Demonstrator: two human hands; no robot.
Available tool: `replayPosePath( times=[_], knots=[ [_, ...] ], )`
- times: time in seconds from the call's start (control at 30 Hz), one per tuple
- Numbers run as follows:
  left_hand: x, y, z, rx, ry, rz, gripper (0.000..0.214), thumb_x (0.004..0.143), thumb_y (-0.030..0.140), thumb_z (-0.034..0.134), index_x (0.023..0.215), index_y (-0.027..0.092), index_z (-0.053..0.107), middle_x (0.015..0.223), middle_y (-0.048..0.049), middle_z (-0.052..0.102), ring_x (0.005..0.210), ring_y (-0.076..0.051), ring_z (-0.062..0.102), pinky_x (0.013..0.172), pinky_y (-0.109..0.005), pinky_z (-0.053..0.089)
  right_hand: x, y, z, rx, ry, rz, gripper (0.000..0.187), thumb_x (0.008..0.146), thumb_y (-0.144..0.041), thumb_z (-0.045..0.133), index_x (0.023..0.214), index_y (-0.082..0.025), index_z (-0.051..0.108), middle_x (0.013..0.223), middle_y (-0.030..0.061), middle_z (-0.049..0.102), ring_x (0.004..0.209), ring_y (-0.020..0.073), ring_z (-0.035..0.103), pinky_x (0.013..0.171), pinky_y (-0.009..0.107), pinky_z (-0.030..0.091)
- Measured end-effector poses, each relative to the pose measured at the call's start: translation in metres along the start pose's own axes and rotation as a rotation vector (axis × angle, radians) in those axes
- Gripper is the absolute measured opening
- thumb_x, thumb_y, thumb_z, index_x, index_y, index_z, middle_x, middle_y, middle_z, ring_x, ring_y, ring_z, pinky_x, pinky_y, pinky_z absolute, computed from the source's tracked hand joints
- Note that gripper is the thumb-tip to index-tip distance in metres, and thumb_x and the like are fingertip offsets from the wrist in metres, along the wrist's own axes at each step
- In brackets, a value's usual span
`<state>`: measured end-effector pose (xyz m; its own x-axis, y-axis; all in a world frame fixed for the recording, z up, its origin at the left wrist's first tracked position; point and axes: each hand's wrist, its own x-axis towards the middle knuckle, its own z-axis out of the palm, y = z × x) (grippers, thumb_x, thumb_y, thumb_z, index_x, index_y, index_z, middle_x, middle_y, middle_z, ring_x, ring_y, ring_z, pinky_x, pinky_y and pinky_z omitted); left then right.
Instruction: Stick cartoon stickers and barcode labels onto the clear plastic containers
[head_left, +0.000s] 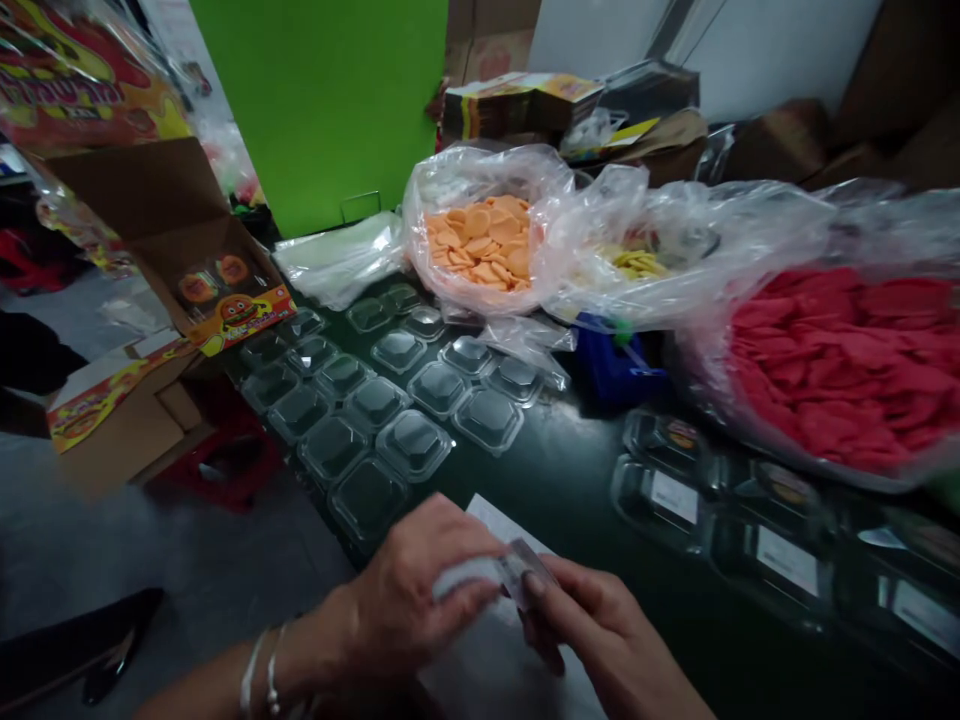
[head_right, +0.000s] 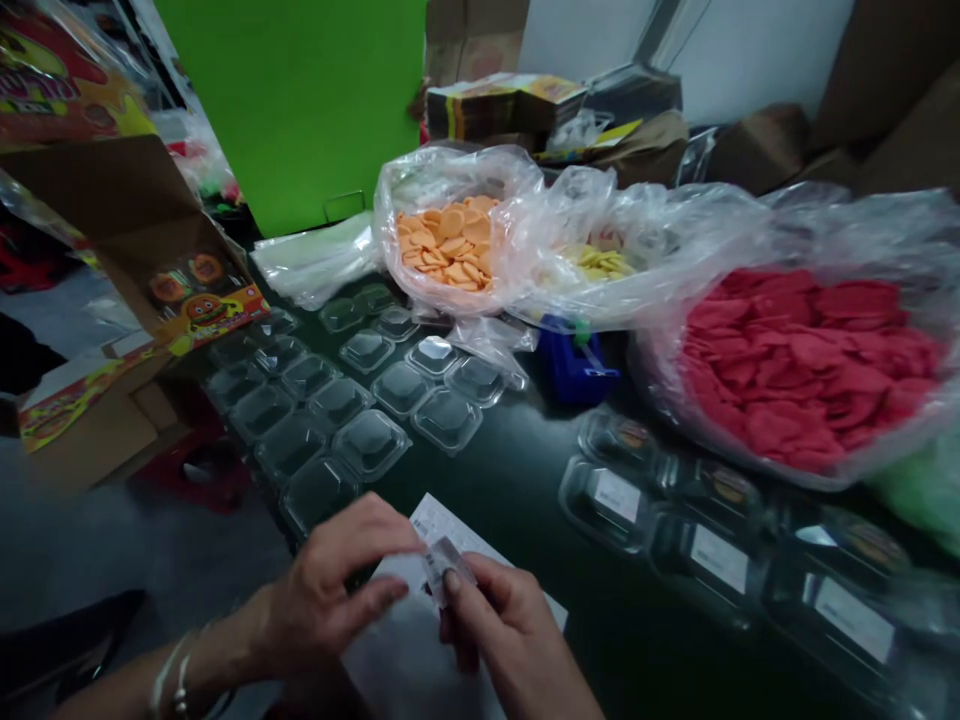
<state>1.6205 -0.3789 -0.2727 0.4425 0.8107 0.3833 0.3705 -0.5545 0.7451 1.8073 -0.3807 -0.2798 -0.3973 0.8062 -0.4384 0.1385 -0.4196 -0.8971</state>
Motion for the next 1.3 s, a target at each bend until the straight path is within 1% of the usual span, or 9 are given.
replayPosePath(
  times=[0.1, 0.23, 0.37, 0.43, 0.53, 0.63, 0.83, 1.0, 1.3],
  knots=[
    [0.022, -0.009, -0.02, -0.079, -0.072, -0.241, 0.022, 0.085, 0.019, 0.058, 0.106, 0.018, 0.063, 0.102, -0.0059, 0.066, 0.096, -0.017, 0.058, 0.084, -0.028, 0.046, 0.009, -0.015, 0.004, -0.139, -0.02, -0.1, 0.047, 0.083, -0.058, 0.05, 0.062, -0.016, 0.054, 0.058, -0.0008, 0.048, 0.052, 0.0101, 0.041, 0.05, 0.023, 0.034],
    [0.053, -0.022, -0.034, -0.177, -0.217, -0.403, 0.011, 0.08, 0.015, 0.057, 0.078, 0.017, 0.067, 0.075, 0.0004, 0.065, 0.072, -0.012, 0.058, 0.067, -0.022, 0.044, 0.026, -0.032, -0.005, -0.252, -0.045, -0.207, 0.041, 0.09, -0.05, 0.044, 0.067, -0.017, 0.055, 0.06, -0.0017, 0.048, 0.054, 0.0104, 0.044, 0.05, 0.022, 0.036],
    [0.074, -0.035, -0.046, -0.177, -0.084, -0.465, 0.012, 0.078, 0.024, 0.058, 0.076, 0.015, 0.066, 0.073, -0.0005, 0.065, 0.072, -0.014, 0.058, 0.069, -0.024, 0.044, 0.072, -0.044, -0.028, -0.694, 0.235, -0.423, 0.025, 0.084, -0.038, 0.059, 0.098, -0.018, 0.064, 0.089, 0.0064, 0.065, 0.079, 0.0203, 0.059, 0.068, 0.031, 0.046],
    [0.082, -0.039, -0.053, -0.155, -0.064, -0.444, 0.016, 0.078, 0.028, 0.058, 0.076, 0.014, 0.066, 0.075, -0.0014, 0.065, 0.074, -0.015, 0.058, 0.072, -0.025, 0.045, 0.1, -0.049, -0.035, -0.991, 0.367, -0.52, 0.038, 0.078, -0.028, 0.066, 0.114, -0.017, 0.059, 0.114, 0.0134, 0.061, 0.105, 0.0283, 0.056, 0.085, 0.041, 0.045],
    [0.09, -0.043, -0.056, -0.135, -0.06, -0.402, 0.017, 0.078, 0.028, 0.057, 0.074, 0.014, 0.066, 0.077, -0.0021, 0.064, 0.077, -0.015, 0.057, 0.075, -0.026, 0.045, 0.12, -0.046, -0.04, -1.245, 0.292, -0.531, 0.043, 0.078, -0.021, 0.065, 0.12, -0.016, 0.055, 0.122, 0.0164, 0.058, 0.113, 0.0313, 0.053, 0.091, 0.047, 0.042],
    [0.096, -0.049, -0.049, -0.204, -0.111, -0.481, 0.016, 0.076, 0.027, 0.058, 0.078, 0.014, 0.067, 0.075, -0.0013, 0.065, 0.072, -0.014, 0.056, 0.072, -0.025, 0.045, 0.106, -0.024, -0.046, -1.201, 0.285, -0.522, 0.052, 0.074, -0.019, 0.068, 0.124, -0.015, 0.052, 0.125, 0.0172, 0.057, 0.114, 0.0321, 0.054, 0.093, 0.049, 0.042],
    [0.113, -0.058, -0.015, -0.335, -0.412, -0.586, 0.018, 0.072, 0.025, 0.061, 0.082, 0.012, 0.069, 0.075, -0.0006, 0.066, 0.067, -0.012, 0.054, 0.068, -0.024, 0.042, 0.058, 0.025, -0.061, -0.719, 0.407, -0.487, 0.087, 0.068, -0.021, 0.073, 0.142, -0.02, 0.028, 0.13, 0.015, 0.054, 0.119, 0.0287, 0.053, 0.1, 0.048, 0.042],
    [0.118, -0.056, 0.004, -0.277, -0.486, -0.574, 0.019, 0.072, 0.027, 0.061, 0.081, 0.012, 0.069, 0.072, 0.0, 0.065, 0.063, -0.011, 0.051, 0.062, -0.023, 0.039, 0.052, 0.031, -0.062, -0.567, 0.428, -0.531, 0.087, 0.068, -0.017, 0.071, 0.143, -0.022, 0.026, 0.128, 0.013, 0.054, 0.116, 0.0262, 0.055, 0.101, 0.046, 0.043],
    [0.118, -0.058, 0.008, -0.224, -0.545, -0.62, 0.022, 0.07, 0.029, 0.061, 0.08, 0.011, 0.068, 0.069, 0.0003, 0.062, 0.059, -0.01, 0.048, 0.058, -0.023, 0.036, 0.053, 0.034, -0.066, -0.582, 0.395, -0.576, 0.087, 0.068, -0.015, 0.072, 0.142, -0.021, 0.028, 0.126, 0.0132, 0.054, 0.115, 0.0256, 0.055, 0.101, 0.045, 0.042]
  ],
)
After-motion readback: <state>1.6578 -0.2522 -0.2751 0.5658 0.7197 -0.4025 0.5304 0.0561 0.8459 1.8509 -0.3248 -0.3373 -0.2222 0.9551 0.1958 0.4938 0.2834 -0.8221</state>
